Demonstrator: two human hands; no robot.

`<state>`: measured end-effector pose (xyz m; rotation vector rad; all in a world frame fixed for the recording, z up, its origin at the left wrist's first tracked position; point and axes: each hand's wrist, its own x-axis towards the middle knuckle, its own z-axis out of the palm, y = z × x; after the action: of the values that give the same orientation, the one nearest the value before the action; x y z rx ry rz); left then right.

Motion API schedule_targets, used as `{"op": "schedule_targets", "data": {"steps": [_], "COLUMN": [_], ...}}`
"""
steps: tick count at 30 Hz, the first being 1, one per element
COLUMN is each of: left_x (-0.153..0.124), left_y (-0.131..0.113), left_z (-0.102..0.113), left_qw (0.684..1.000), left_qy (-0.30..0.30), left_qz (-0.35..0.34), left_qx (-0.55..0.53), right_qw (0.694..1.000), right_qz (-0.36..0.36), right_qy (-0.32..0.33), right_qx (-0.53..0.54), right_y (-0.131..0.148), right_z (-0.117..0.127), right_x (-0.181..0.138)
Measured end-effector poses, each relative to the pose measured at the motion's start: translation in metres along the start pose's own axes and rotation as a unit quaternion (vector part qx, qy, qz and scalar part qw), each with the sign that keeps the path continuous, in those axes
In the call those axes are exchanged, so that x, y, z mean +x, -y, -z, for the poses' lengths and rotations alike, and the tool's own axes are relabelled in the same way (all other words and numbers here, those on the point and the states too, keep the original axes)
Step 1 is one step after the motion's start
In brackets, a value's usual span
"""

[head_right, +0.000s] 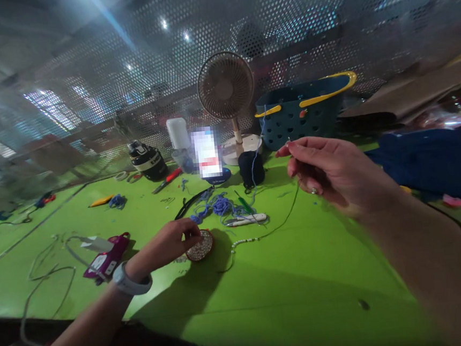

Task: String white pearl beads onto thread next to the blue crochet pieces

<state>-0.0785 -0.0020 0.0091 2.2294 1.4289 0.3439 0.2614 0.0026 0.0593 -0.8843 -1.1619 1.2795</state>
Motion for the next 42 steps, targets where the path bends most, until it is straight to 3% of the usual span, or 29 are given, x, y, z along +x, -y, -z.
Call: {"op": "schedule_targets", "data": {"steps": [2, 3, 7, 10, 15, 25, 31, 38, 42], "left_x": [0.002, 0.004, 0.015, 0.026, 0.041, 0.042, 0.04, 0.036, 0.035], "left_y": [-0.009, -0.014, -0.033, -0.042, -0.047, -0.044, -0.043, -0.046, -0.049], "left_z": [0.002, 0.001, -0.01, -0.023, -0.038, -0.057, -0.057, -0.065, -0.066], "left_qw": [0.989, 0.969, 0.823, 0.749, 0.687, 0.643, 0.649, 0.655, 0.639], "left_qy": [0.021, 0.039, 0.081, 0.063, 0.06, 0.027, 0.0, 0.014, 0.032], "left_qz": [0.033, 0.053, 0.104, 0.108, 0.101, 0.082, 0.129, 0.088, 0.087], "left_qx": [-0.143, -0.238, -0.553, -0.651, -0.717, -0.761, -0.75, -0.75, -0.764], "right_qw": [0.999, 0.998, 0.982, 0.965, 0.951, 0.952, 0.945, 0.941, 0.942], "right_qz": [-0.022, -0.037, -0.098, -0.136, -0.178, -0.196, -0.217, -0.234, -0.229], "right_qy": [0.027, 0.045, 0.149, 0.202, 0.228, 0.219, 0.231, 0.232, 0.235], "right_qx": [-0.009, -0.019, -0.07, -0.093, -0.107, -0.081, -0.085, -0.072, -0.076], "right_y": [-0.007, -0.011, -0.031, -0.041, -0.045, -0.059, -0.063, -0.071, -0.074], "right_z": [-0.003, -0.006, -0.023, -0.036, -0.047, -0.061, -0.063, -0.064, -0.065], "right_x": [-0.001, -0.002, -0.007, -0.012, -0.016, -0.023, -0.025, -0.024, -0.026]}}
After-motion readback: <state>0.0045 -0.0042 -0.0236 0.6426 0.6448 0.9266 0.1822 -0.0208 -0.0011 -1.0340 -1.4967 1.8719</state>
